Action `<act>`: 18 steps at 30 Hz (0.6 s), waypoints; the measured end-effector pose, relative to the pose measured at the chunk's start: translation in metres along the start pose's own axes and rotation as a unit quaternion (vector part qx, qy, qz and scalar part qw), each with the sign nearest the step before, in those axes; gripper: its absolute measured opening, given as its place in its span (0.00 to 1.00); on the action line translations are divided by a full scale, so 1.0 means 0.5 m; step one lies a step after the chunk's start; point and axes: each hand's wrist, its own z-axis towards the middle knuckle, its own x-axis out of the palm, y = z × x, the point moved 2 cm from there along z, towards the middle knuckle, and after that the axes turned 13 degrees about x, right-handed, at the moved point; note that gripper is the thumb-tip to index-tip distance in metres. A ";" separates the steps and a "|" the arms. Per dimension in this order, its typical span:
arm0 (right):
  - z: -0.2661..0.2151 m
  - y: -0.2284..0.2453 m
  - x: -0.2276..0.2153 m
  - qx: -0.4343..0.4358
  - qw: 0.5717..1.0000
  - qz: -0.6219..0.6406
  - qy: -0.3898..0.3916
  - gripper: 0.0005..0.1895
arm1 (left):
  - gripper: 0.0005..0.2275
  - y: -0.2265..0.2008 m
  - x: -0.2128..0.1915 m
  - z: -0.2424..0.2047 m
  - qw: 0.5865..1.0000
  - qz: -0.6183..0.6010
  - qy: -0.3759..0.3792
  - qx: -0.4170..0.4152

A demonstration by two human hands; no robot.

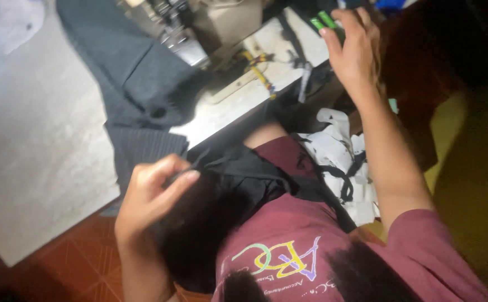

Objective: Trimming excess threads and fabric from garment pieces using snips at a sewing workstation.

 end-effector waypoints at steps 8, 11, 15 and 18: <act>-0.011 0.019 0.020 -0.001 0.988 -0.157 0.005 0.11 | 0.07 0.007 -0.054 -0.010 0.991 -0.083 -0.030 -0.104; -0.055 0.139 -0.024 0.025 0.995 0.002 0.094 0.11 | 0.07 0.018 -0.060 -0.017 0.981 -0.142 -0.058 -0.118; -0.134 0.242 0.027 -0.038 0.972 0.148 0.179 0.18 | 0.05 0.021 -0.062 -0.010 0.988 -0.131 -0.076 -0.029; -0.156 0.300 0.045 -0.112 0.960 0.099 0.238 0.06 | 0.05 0.014 -0.059 -0.009 0.987 -0.138 -0.073 -0.024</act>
